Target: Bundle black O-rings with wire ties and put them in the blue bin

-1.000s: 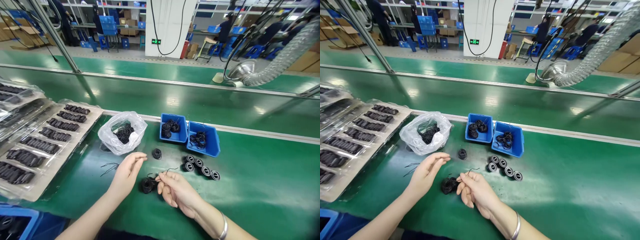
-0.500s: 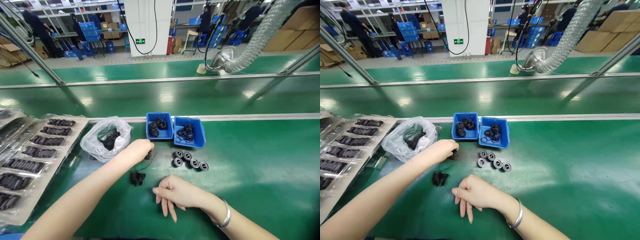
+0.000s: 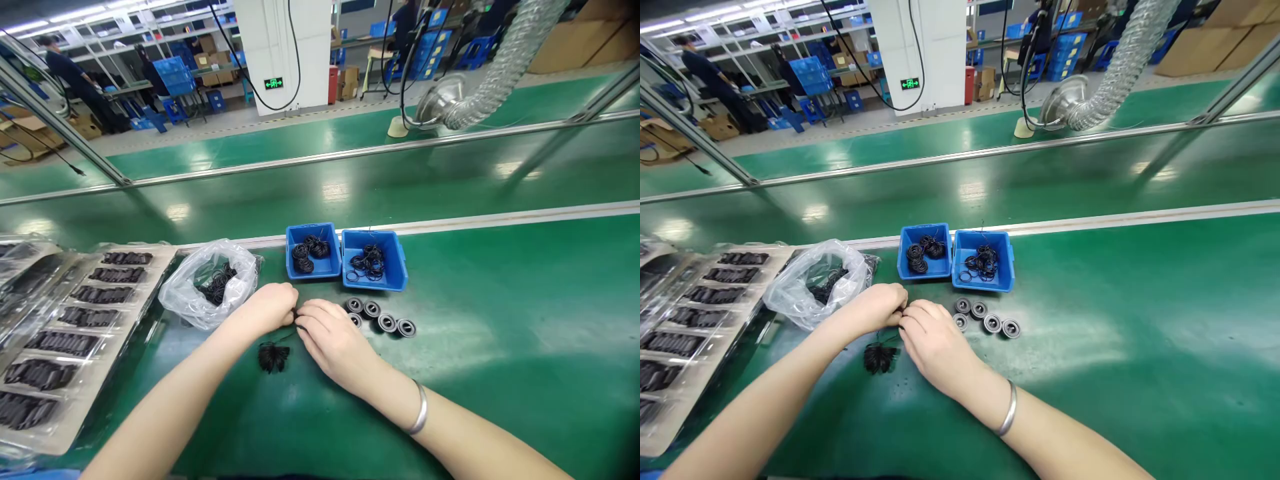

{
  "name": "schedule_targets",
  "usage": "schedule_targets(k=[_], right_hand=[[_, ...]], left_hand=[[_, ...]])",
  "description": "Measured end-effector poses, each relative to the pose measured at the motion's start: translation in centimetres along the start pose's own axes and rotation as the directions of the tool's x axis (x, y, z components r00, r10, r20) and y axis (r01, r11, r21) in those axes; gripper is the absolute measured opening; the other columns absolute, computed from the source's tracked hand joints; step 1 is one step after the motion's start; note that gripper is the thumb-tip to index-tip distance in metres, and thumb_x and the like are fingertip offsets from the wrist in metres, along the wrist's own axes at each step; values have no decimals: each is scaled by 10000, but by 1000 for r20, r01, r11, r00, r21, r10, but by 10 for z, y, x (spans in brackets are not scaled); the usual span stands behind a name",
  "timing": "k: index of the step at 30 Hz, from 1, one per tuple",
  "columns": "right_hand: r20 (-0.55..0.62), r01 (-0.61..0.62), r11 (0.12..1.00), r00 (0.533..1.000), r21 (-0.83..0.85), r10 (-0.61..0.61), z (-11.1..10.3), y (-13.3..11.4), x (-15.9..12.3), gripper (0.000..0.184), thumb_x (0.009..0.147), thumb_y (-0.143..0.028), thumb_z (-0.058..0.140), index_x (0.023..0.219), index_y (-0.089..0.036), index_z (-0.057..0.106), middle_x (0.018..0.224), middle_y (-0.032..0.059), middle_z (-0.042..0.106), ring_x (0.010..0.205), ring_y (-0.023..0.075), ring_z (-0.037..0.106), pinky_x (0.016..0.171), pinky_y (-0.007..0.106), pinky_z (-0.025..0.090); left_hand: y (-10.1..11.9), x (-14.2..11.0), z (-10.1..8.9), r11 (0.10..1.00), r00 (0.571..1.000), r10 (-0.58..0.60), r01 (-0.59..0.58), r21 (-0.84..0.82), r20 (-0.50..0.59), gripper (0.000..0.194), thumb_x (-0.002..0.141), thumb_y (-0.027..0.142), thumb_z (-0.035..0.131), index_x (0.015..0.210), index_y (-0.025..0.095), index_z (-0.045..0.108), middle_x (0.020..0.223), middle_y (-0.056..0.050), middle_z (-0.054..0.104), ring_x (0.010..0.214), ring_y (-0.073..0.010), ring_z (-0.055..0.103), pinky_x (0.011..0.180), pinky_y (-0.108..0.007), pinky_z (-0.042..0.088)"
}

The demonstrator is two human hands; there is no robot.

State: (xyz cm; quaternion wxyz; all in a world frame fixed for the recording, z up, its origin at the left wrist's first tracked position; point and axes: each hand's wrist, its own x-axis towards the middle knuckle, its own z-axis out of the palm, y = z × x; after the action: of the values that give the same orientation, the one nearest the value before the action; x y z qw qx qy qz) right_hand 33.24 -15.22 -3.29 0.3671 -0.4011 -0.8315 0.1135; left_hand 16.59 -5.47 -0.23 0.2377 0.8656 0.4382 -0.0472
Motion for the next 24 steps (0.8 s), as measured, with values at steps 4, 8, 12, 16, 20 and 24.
schedule_targets(k=[4, 8, 12, 16, 20, 24], right_hand=[[117, -104, 992, 987, -67, 111, 9, 11, -4, 155, 997, -194, 505, 1017, -137, 649, 925, 120, 711, 902, 274, 638, 831, 449, 531], [165, -217, 976, 964, 26, 210, -1, 5, 7, 129, 979, -137, 512, 993, -152, 639, 960, 105, 702, 907, 250, 646, 846, 423, 541], [31, -261, 959, 965, 106, 260, -12, -10, 22, 133, 973, -138, 522, 1044, -161, 632, 1098, 118, 668, 1057, 256, 608, 955, 439, 502], [-3, -237, 956, 970, 171, 241, -10, -18, 28, 137, 979, -154, 518, 1052, -178, 631, 1095, 113, 658, 1068, 250, 608, 945, 421, 501], [-55, -143, 973, 986, 183, 156, -13, -19, 52, 118, 976, -158, 542, 1036, -163, 643, 1080, 118, 661, 1050, 229, 629, 929, 363, 508], [-29, 27, 990, 999, 135, -24, -12, -24, 114, 103, 960, -139, 580, 993, -130, 678, 1065, 124, 683, 1024, 210, 659, 935, 313, 512]], left_hand=[[-12, -30, 4, 963, 987, -52, 10, -269, -151, 112, 841, 143, 521, 933, 172, 577, 816, -53, 719, 795, -226, 737, 704, -315, 565], [-11, -56, 18, 805, 962, -126, -44, -592, -242, 241, 963, 192, 405, 1175, 139, 506, 1001, -106, 743, 888, -190, 764, 803, -312, 592], [-4, -72, 27, 289, 948, -248, -125, -949, -201, 217, 892, 262, 665, 1055, 130, 611, 904, -87, 753, 849, -224, 772, 806, -331, 596], [-1, -85, 28, 71, 956, -245, -149, -986, -162, 220, 837, 286, 763, 917, 140, 621, 795, -58, 752, 794, -216, 773, 742, -294, 586], [-5, -95, 29, 10, 967, -143, -211, -977, -210, 240, 862, 330, 740, 934, 136, 618, 829, -111, 784, 833, -234, 772, 783, -331, 576], [-15, -99, 37, -79, 966, -110, -245, -966, -236, 230, 851, 313, 755, 893, 139, 611, 809, -120, 789, 799, -242, 770, 748, -345, 576]])
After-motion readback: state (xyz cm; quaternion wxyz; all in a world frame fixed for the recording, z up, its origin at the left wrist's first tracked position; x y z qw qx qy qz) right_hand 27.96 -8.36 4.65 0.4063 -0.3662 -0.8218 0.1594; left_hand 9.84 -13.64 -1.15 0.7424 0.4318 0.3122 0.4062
